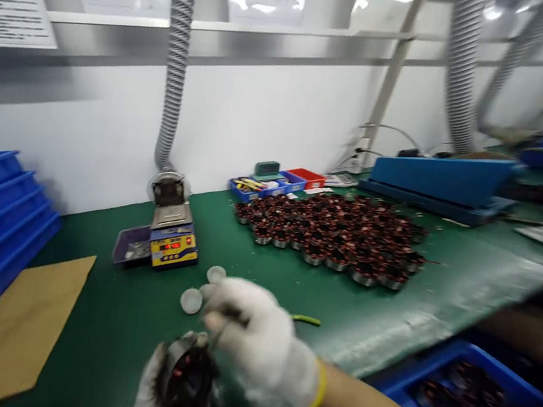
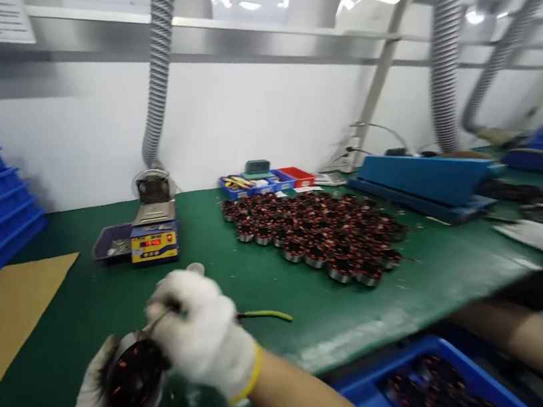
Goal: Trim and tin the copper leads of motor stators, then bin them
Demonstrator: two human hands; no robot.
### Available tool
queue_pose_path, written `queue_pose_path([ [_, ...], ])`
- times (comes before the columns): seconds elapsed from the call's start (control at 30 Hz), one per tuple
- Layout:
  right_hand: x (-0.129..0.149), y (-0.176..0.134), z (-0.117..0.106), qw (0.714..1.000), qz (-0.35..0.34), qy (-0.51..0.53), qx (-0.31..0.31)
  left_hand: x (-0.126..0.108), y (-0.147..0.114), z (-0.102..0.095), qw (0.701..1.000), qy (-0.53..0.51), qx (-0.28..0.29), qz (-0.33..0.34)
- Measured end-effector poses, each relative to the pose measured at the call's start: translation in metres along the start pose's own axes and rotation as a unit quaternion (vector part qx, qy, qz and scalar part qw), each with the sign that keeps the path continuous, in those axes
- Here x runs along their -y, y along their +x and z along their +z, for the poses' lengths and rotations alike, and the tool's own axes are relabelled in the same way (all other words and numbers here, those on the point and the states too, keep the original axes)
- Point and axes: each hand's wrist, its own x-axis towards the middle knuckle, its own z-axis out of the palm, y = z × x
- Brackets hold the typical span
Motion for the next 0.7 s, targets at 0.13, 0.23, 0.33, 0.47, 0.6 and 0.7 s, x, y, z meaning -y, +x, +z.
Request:
queue_pose_path([
  [0.13, -0.031, -0.018, -0.019, 0.979, 0.156, 0.100, -0.083, 0.000, -0.011, -0.014, 0.993, -0.072, -0.095, 0.013],
  [0.23, -0.057, -0.043, -0.002, 0.978, 0.195, 0.062, 0.040, 0.004, 0.003, -0.017, 0.995, -0.091, -0.004, 0.047],
  [0.33, -0.065, -0.067, 0.019, 0.979, 0.178, 0.002, 0.103, 0.005, 0.010, -0.025, 0.992, -0.098, 0.035, 0.067],
  [0.47, -0.062, -0.069, 0.029, 0.979, 0.169, -0.012, 0.113, 0.006, 0.005, -0.030, 0.992, -0.093, 0.033, 0.079],
  [0.6, -0.057, -0.052, 0.031, 0.968, 0.182, 0.117, 0.129, 0.010, 0.002, -0.029, 0.994, -0.069, 0.048, 0.067],
  [0.7, -0.053, -0.047, 0.034, 0.969, 0.165, 0.145, 0.108, 0.014, 0.002, -0.029, 0.995, -0.079, 0.048, 0.037],
])
